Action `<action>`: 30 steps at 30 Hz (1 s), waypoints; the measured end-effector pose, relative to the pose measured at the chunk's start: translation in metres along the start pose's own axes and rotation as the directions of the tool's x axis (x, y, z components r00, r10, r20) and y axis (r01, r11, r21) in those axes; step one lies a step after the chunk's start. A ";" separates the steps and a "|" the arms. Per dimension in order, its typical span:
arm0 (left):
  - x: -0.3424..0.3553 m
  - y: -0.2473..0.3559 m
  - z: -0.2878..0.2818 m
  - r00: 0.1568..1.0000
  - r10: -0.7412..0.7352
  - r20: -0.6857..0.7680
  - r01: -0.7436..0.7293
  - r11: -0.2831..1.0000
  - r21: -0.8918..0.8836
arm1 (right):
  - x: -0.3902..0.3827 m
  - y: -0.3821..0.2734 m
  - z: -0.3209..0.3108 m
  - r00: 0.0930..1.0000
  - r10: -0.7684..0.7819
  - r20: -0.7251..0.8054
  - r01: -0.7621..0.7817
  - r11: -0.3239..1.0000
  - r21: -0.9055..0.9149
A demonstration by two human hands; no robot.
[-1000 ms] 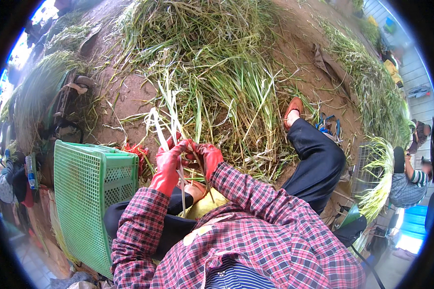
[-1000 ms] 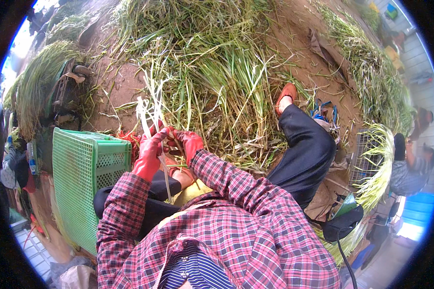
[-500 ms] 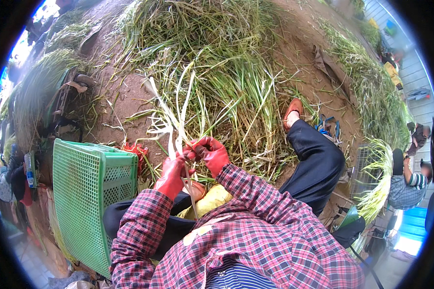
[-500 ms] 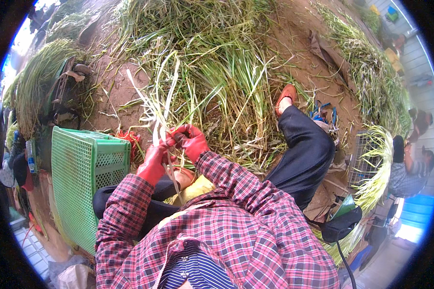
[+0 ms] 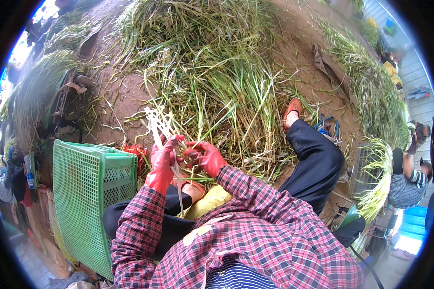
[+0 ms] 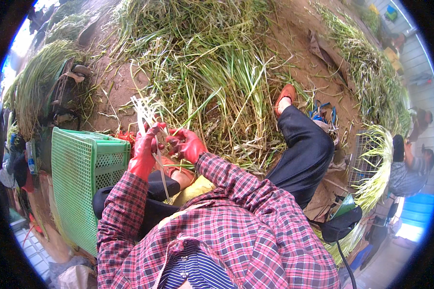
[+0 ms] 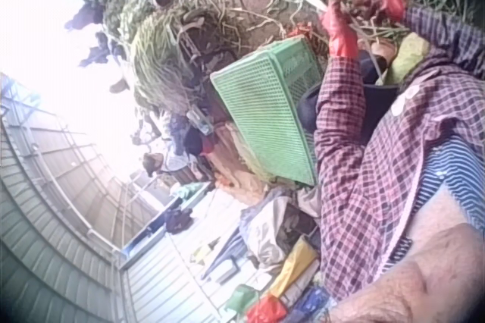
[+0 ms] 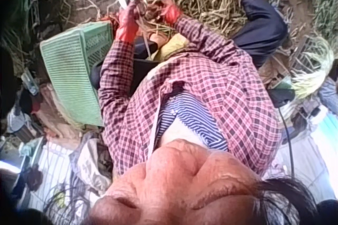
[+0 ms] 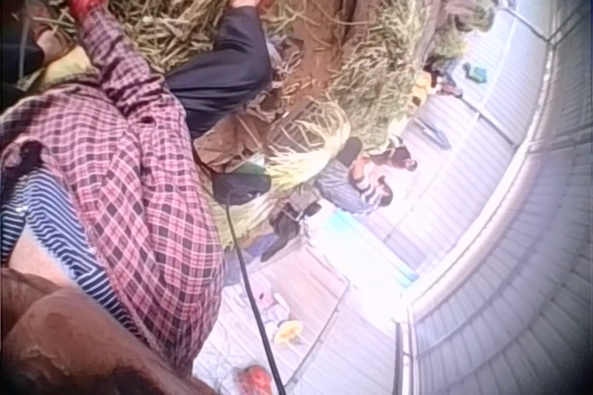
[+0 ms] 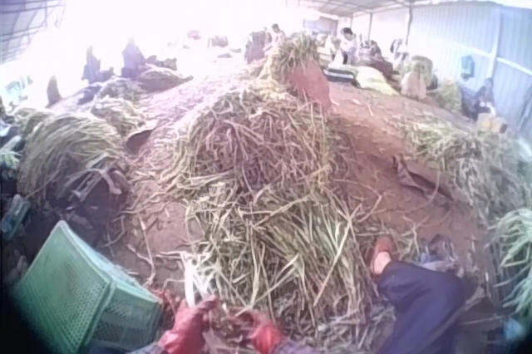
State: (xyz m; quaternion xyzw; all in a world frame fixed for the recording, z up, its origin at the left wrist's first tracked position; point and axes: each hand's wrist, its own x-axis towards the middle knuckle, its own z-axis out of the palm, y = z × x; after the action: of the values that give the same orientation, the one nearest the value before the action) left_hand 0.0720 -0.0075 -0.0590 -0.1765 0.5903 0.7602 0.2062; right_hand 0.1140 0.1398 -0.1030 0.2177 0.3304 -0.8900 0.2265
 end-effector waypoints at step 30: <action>0.014 0.107 -0.104 0.838 0.447 -0.312 -0.542 0.750 -0.380 | -0.009 -0.005 -0.185 0.835 0.050 -0.548 -0.474 -0.440 -0.763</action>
State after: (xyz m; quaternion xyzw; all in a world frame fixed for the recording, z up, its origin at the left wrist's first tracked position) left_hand 0.0063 -0.1306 -0.0030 -0.1324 0.4396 0.8814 -0.1112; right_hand 0.1628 0.2728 -0.2229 0.1292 0.8635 -0.1027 0.4765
